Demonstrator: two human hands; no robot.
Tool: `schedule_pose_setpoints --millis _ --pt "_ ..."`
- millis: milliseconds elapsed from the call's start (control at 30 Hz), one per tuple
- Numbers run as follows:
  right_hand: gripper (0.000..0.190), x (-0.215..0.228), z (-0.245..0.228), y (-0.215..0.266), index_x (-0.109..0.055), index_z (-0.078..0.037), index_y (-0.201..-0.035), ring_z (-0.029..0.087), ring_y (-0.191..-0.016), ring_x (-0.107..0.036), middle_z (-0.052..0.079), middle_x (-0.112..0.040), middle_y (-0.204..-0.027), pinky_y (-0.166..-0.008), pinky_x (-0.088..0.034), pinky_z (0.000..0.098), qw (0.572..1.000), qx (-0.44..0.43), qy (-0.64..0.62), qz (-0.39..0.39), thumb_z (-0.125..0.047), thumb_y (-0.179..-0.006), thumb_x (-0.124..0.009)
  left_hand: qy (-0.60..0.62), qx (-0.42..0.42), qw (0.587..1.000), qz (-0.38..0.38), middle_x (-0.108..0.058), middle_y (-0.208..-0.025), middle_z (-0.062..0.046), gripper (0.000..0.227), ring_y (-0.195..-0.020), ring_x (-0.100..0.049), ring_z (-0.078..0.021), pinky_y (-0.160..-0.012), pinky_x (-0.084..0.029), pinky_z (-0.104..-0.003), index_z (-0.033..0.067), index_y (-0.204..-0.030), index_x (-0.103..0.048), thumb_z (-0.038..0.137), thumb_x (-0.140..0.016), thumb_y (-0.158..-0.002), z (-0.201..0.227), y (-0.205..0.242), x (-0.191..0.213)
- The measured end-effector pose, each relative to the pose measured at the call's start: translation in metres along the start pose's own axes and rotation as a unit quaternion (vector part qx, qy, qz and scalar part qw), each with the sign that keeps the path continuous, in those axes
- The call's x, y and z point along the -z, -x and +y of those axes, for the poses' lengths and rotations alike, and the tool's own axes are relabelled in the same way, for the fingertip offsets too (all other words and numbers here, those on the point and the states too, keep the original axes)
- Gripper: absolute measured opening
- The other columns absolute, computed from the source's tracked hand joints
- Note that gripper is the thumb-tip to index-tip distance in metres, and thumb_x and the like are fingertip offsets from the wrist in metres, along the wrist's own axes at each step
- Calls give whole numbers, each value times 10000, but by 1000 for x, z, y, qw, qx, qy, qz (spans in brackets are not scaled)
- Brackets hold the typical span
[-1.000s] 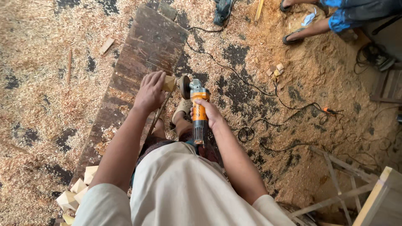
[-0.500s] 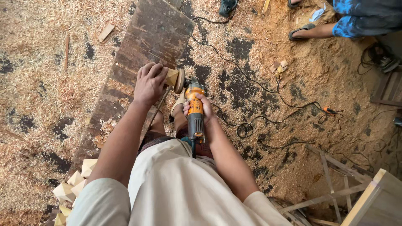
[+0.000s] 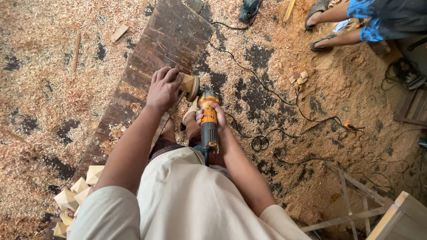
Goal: The person holds a wooden pyramid and uses an angle grinder with a sanding disc to smooth its surfaces, then sets it back on a workbench.
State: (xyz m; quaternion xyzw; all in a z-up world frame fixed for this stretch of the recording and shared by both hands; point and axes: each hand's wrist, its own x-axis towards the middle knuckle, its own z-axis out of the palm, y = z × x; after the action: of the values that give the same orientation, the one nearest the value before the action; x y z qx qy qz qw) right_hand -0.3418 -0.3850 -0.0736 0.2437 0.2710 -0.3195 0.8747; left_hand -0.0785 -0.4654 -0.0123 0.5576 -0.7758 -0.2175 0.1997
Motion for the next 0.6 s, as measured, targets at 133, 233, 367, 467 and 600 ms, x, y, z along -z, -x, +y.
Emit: schedule_pose_setpoints --millis 133,233,367,467,600 --pt "514 -3 -1 1 -471 30 -1193 241 -842 -641 149 -587 -992 -794 -606 423 1000 10 0 6 -304 -902 -730 3 5 1000 -5 -598 -1394 -70 388 -1381 -439 -294 -1170 -332 -454 123 -1327 -715 221 -686 -953 1 0 -1" --pt "520 -7 -3 1 -452 31 -1182 245 -835 -646 156 -586 -979 -778 -610 417 1000 14 16 17 -294 -889 -731 -6 12 1000 -13 -595 -1406 -67 378 -1394 -429 -293 -1181 -323 -452 137 -1325 -718 212 -682 -957 2 0 0" --pt "541 -10 -4 1 -436 44 -1214 255 -821 -646 164 -586 -977 -755 -618 409 999 13 25 21 -274 -888 -728 -15 16 999 -23 -587 -1424 -70 393 -1398 -419 -294 -1187 -313 -453 139 -1326 -718 211 -681 -942 3 -2 0" --pt "557 -10 -3 1 -418 45 -1223 261 -815 -649 168 -588 -975 -743 -622 412 999 11 20 23 -265 -880 -729 -14 20 999 -24 -586 -1428 -69 394 -1400 -418 -295 -1187 -313 -454 137 -1321 -718 215 -680 -937 4 0 -1" --pt "591 -10 -5 1 -403 45 -1264 257 -811 -653 166 -589 -976 -735 -621 413 999 16 17 31 -253 -872 -731 -13 19 1000 -18 -587 -1436 -63 366 -1409 -418 -298 -1197 -313 -447 157 -1322 -720 201 -670 -962 3 1 -4"
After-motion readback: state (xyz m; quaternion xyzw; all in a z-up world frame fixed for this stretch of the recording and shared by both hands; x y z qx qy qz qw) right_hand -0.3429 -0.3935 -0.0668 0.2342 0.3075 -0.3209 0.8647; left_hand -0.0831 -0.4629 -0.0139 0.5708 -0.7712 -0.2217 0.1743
